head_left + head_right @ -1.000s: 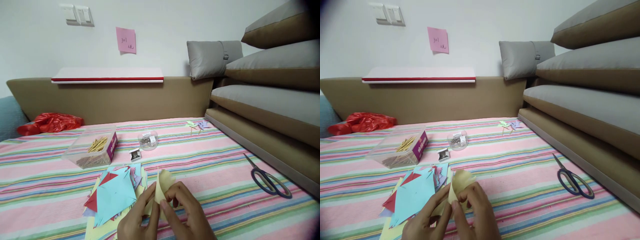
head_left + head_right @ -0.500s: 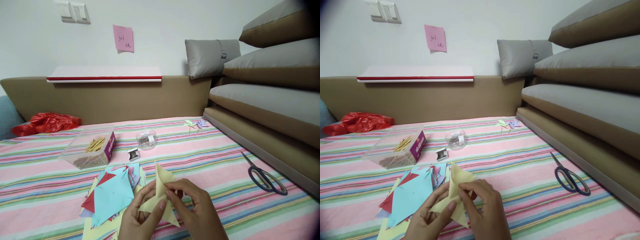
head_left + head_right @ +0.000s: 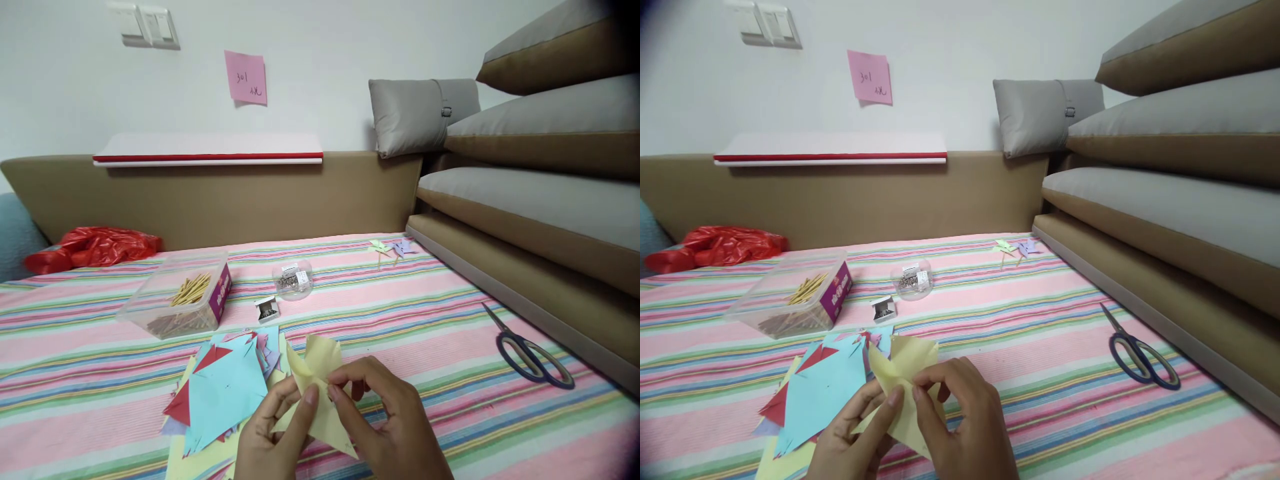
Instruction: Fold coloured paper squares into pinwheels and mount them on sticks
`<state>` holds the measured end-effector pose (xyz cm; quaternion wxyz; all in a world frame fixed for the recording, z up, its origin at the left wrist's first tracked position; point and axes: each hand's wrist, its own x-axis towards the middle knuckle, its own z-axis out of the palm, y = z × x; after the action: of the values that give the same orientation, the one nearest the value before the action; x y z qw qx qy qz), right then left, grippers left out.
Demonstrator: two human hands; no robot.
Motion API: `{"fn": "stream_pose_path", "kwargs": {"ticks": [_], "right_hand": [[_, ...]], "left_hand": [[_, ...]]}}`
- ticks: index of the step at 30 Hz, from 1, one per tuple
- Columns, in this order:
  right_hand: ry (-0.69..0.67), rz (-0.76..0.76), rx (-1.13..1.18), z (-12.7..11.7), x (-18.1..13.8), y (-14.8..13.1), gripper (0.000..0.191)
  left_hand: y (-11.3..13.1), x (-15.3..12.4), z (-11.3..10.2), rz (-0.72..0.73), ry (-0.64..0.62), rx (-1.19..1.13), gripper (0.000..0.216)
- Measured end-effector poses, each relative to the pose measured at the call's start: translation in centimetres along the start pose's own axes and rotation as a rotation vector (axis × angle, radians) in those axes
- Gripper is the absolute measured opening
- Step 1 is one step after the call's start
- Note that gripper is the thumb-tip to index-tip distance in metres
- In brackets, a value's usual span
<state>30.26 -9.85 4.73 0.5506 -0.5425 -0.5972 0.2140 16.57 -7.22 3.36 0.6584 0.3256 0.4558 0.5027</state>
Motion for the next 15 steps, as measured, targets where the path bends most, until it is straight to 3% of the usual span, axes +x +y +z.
{"fn": "stream_pose_path", "kwargs": {"ticks": [11, 15], "right_hand": [[0.07, -0.085, -0.112, 0.44, -0.21, 0.29, 0.004], [0.058, -0.103, -0.066, -0.03, -0.2, -0.07, 0.007]], "left_hand": [[-0.41, 0.0, -0.25, 0.092, 0.04, 0.149, 0.045], [0.03, -0.22, 0.03, 0.082, 0.047, 0.1, 0.046]]}}
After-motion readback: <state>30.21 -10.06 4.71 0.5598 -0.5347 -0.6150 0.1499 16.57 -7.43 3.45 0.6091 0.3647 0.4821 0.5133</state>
